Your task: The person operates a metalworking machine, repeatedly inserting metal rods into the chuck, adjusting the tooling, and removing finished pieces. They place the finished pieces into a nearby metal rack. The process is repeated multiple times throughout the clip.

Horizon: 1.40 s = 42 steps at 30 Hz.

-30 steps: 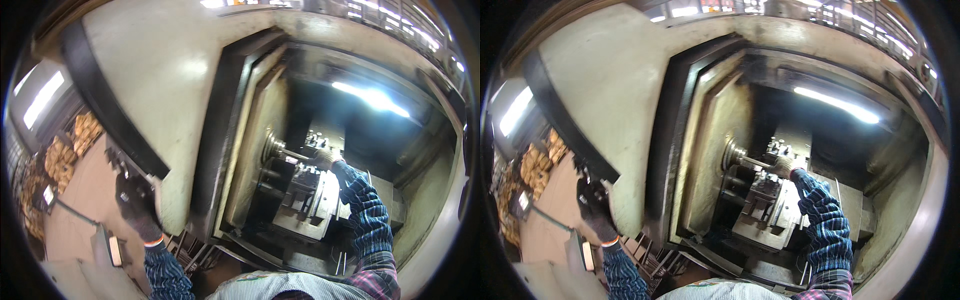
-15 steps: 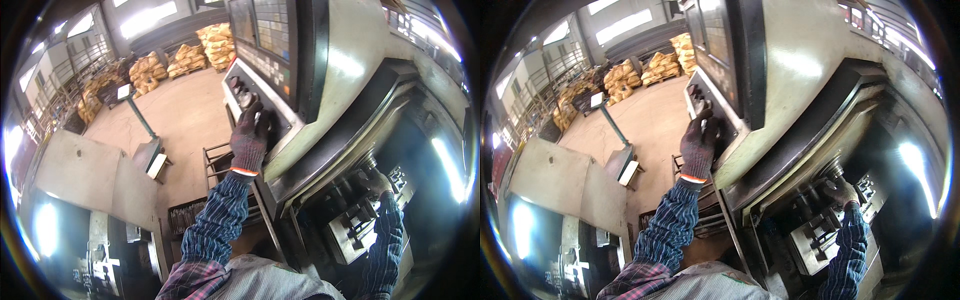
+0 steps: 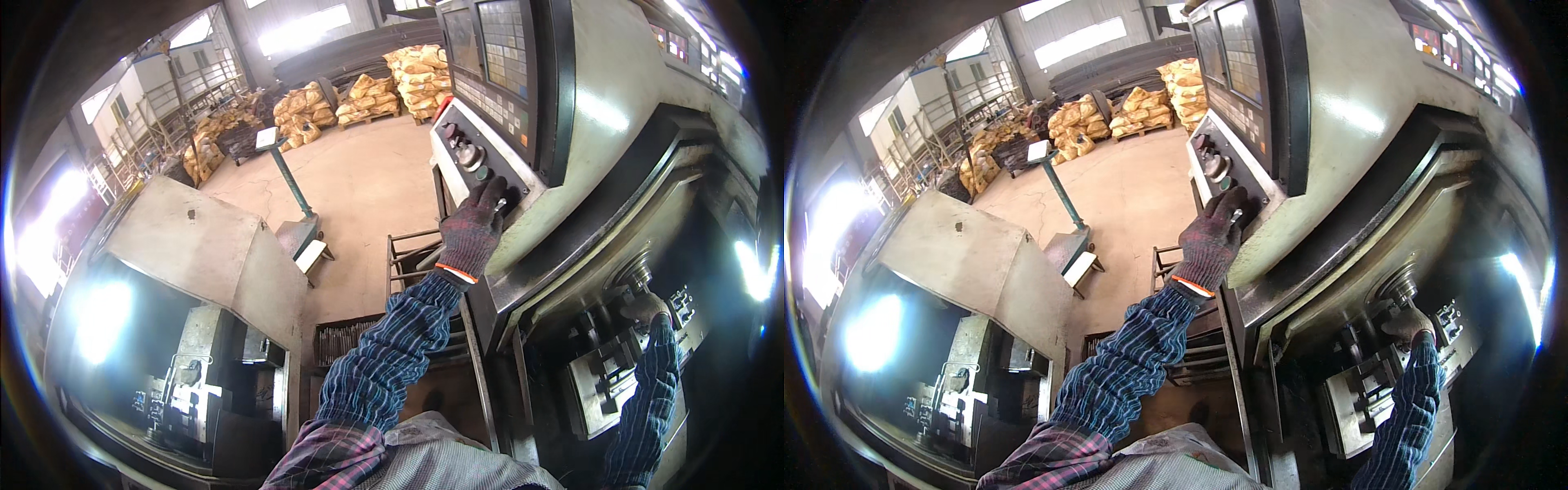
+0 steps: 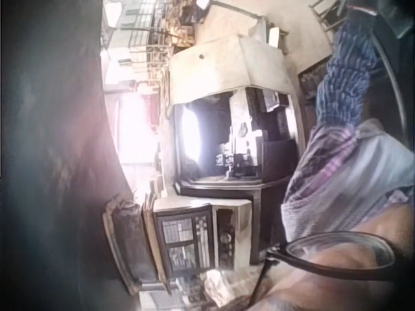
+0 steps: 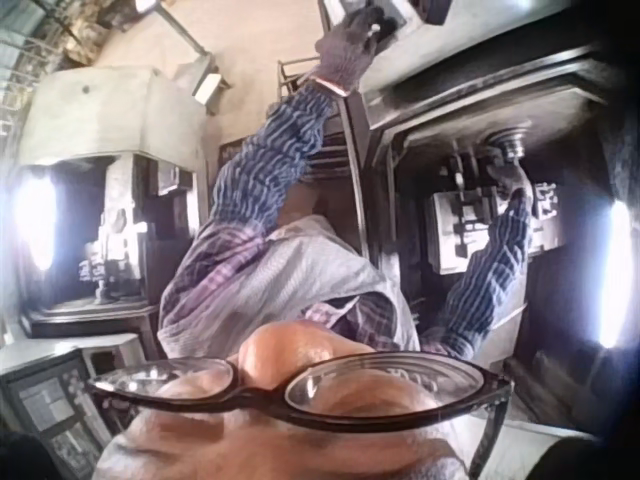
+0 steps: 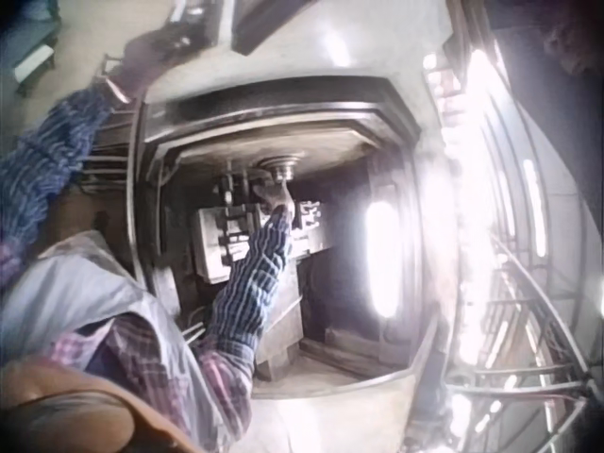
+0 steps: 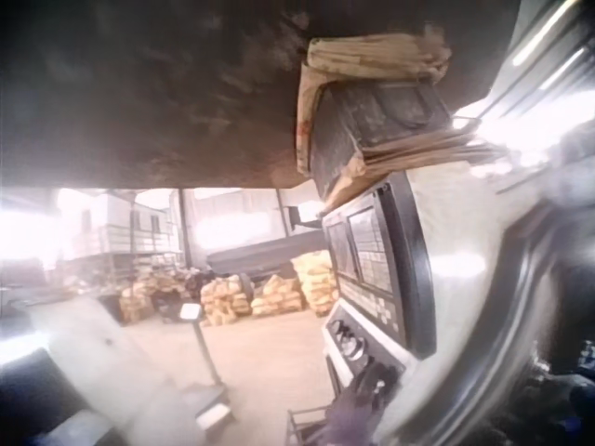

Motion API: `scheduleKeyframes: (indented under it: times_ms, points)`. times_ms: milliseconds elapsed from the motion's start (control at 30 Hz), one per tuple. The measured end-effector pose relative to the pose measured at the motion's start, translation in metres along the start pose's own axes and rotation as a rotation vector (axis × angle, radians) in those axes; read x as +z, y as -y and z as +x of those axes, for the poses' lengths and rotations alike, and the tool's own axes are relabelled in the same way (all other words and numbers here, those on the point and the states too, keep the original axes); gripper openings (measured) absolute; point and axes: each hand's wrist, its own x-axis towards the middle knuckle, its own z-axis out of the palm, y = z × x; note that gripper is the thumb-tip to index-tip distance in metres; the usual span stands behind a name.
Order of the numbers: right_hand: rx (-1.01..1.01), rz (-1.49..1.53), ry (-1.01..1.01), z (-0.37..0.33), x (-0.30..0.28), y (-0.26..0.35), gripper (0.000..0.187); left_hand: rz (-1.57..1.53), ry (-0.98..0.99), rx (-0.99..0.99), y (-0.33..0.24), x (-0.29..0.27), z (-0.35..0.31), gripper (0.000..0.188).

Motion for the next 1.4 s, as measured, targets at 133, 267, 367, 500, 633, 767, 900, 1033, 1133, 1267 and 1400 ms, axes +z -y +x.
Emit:
scheduleKeyframes:
  times_ms: [133, 267, 367, 500, 633, 767, 900, 1033, 1133, 1267, 1400]
  points:
    - [0.078, 0.031, -0.041, 0.003, 0.003, -0.004, 0.056, 0.044, 0.083, 0.009, 0.002, 0.0, 0.003, 0.061]
    - [0.124, -0.052, -0.068, 0.011, 0.004, 0.001, 0.064, -0.078, -0.079, 0.07, 0.01, 0.006, -0.006, 0.054]
    - [0.014, -0.039, -0.136, 0.013, 0.012, -0.008, 0.069, -0.222, 0.092, -0.044, 0.002, -0.012, -0.023, 0.045]
    - [-0.155, -0.235, -0.135, 0.016, 0.031, -0.022, 0.062, -0.515, -0.042, 0.129, 0.024, 0.001, -0.081, 0.038]
    - [-0.171, -0.308, -0.158, -0.013, 0.025, 0.02, 0.051, -0.416, 0.374, -0.196, 0.048, -0.052, -0.144, 0.031]
    - [-0.094, -0.106, -0.518, -0.04, 0.026, 0.029, 0.042, -0.559, 0.269, -0.2, 0.093, -0.077, -0.195, 0.033]
    - [-0.262, 0.311, -0.992, -0.063, 0.039, 0.052, 0.059, -0.525, 0.251, -0.305, 0.125, -0.126, -0.21, 0.035]
    - [-0.334, 0.515, -1.117, -0.113, 0.055, 0.127, 0.056, -0.588, 0.155, -0.308, 0.15, -0.162, -0.229, 0.038]
    - [-0.633, 0.709, -1.111, -0.174, 0.086, 0.233, 0.054, -0.723, 0.08, -0.23, 0.168, -0.179, -0.245, 0.038]
    - [-0.497, 0.454, -0.676, -0.218, 0.165, 0.353, 0.062, -0.965, 0.066, -0.253, 0.184, -0.207, -0.265, 0.04]
    - [-1.165, 0.544, -0.449, -0.243, 0.231, 0.456, 0.063, -1.141, 0.049, -0.422, 0.189, -0.277, -0.284, 0.042]
